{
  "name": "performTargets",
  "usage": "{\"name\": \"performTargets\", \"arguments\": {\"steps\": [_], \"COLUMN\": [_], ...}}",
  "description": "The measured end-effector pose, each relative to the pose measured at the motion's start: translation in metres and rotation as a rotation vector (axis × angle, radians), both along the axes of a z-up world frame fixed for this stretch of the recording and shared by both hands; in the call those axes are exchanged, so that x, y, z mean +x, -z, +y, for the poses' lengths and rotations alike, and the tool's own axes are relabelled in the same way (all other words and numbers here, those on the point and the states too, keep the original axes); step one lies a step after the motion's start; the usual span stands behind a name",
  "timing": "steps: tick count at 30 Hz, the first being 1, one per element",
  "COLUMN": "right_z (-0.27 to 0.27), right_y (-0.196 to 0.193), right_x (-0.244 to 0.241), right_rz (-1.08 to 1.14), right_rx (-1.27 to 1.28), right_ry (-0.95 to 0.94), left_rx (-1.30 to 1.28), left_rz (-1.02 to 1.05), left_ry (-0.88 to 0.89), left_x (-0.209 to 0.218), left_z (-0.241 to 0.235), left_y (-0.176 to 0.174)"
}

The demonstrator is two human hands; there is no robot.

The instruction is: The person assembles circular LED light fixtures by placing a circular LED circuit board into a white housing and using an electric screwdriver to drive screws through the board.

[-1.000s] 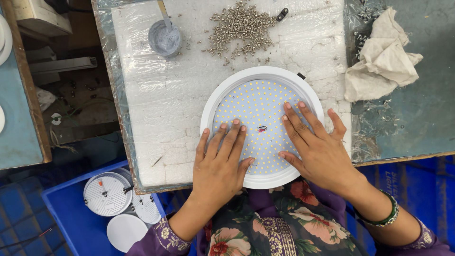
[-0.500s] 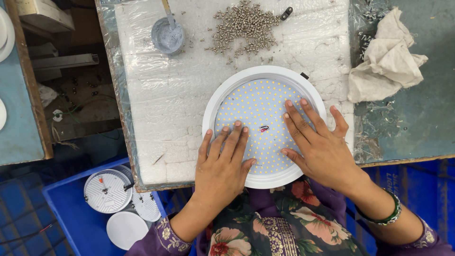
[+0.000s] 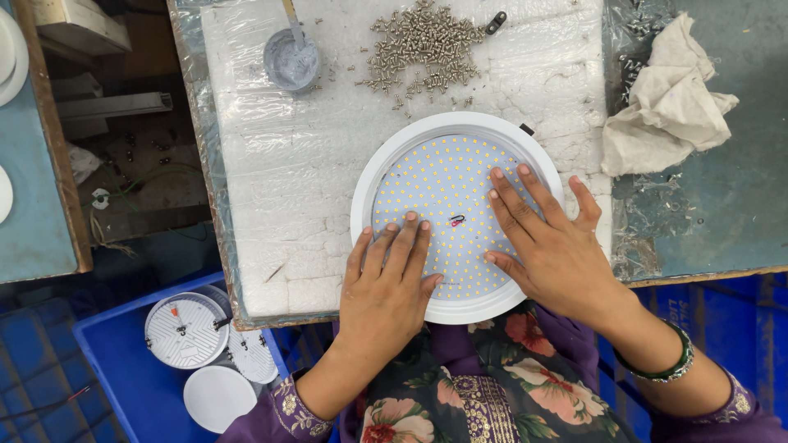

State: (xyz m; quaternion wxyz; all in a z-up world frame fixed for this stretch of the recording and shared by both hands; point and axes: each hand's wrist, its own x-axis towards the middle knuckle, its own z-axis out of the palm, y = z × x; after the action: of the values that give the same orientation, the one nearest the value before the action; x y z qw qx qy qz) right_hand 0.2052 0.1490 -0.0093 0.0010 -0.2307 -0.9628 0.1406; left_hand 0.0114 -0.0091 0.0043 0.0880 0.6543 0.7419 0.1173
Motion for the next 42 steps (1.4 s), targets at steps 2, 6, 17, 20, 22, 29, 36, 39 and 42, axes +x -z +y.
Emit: {"name": "performTargets", "arguments": {"steps": [2,6,17,20,22,29,36,39,42], "right_z": [0.001,0.001,0.009,0.013,0.015,0.017,0.018,0.019,0.018], "right_y": [0.000,-0.001,0.000,0.001,0.001,-0.001,0.001,0.006,0.015], "right_x": [0.000,-0.001,-0.003,-0.003,-0.003,-0.005,-0.008,-0.007,-0.002], "right_rz": [0.010,0.006,-0.011,-0.018,-0.014,-0.029,0.004,0.063,0.209], "right_rx": [-0.007,0.021,0.067,0.087,0.085,0.095,0.073,0.052,-0.023], "right_ry": [-0.001,-0.003,-0.039,-0.061,-0.066,-0.083,-0.079,-0.064,0.020], "left_rx": [0.002,0.012,0.011,0.012,0.013,0.022,0.045,0.030,0.036], "left_rz": [-0.002,-0.003,0.032,0.039,0.032,0.029,0.045,0.047,-0.083], "left_ry": [-0.002,-0.006,0.006,0.012,0.015,0.007,0.017,0.020,-0.005], "left_x": [0.001,0.002,0.004,0.004,0.004,0.005,0.008,0.009,0.007], "left_z": [0.000,-0.002,-0.003,-0.003,-0.003,-0.004,-0.004,-0.004,-0.008], "left_y": [0.000,0.002,0.001,0.001,0.001,0.000,0.001,0.002,0.000]}}
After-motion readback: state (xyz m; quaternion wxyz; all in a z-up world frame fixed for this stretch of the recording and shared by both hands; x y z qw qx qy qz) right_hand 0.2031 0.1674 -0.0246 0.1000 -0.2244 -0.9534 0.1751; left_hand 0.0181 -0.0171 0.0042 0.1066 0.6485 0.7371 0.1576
